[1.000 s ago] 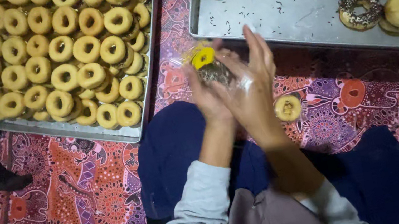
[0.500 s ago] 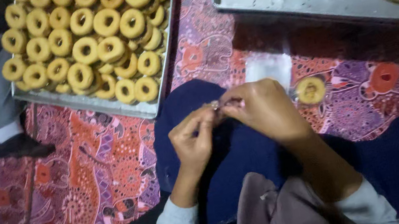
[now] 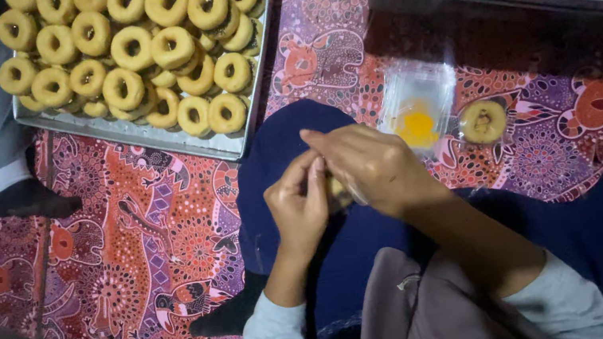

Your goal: The person sits on the floor and repeatedly picks doughnuts from a metal tray, places them into small plastic bags, and sets the filled bags aside. The person handles both plain and chocolate-topped doughnuts.

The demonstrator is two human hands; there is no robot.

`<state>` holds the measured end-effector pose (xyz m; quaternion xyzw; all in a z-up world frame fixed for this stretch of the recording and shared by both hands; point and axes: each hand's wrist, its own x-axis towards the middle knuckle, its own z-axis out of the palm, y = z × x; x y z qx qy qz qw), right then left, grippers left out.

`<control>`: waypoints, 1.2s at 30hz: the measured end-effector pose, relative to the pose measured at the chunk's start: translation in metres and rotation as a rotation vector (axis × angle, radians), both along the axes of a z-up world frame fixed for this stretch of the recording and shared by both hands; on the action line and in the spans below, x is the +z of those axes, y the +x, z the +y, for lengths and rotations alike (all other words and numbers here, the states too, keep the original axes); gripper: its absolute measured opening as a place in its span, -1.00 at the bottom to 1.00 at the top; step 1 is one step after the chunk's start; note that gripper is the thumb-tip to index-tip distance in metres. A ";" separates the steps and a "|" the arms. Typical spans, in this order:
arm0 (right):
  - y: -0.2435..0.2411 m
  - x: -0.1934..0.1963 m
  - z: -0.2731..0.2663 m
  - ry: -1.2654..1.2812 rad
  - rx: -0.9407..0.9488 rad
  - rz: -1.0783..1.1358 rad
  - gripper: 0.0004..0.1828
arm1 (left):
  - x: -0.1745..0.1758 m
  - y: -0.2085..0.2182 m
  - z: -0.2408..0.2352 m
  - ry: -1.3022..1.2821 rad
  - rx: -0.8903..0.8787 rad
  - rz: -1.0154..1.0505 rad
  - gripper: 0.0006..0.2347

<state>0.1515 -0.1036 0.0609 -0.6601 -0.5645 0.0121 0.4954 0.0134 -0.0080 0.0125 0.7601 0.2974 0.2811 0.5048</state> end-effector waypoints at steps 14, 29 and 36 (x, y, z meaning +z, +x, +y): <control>-0.034 -0.115 -0.025 -0.175 0.031 1.174 -0.56 | 0.013 0.005 -0.022 0.366 0.228 -0.079 -0.64; -0.018 -0.055 -0.005 0.082 -0.207 0.742 -0.81 | -0.004 0.005 0.001 0.051 -0.020 -0.212 -0.90; -0.004 -0.053 -0.003 -0.052 -0.220 0.786 -0.80 | 0.019 0.014 0.011 -0.132 -0.025 -0.149 -0.90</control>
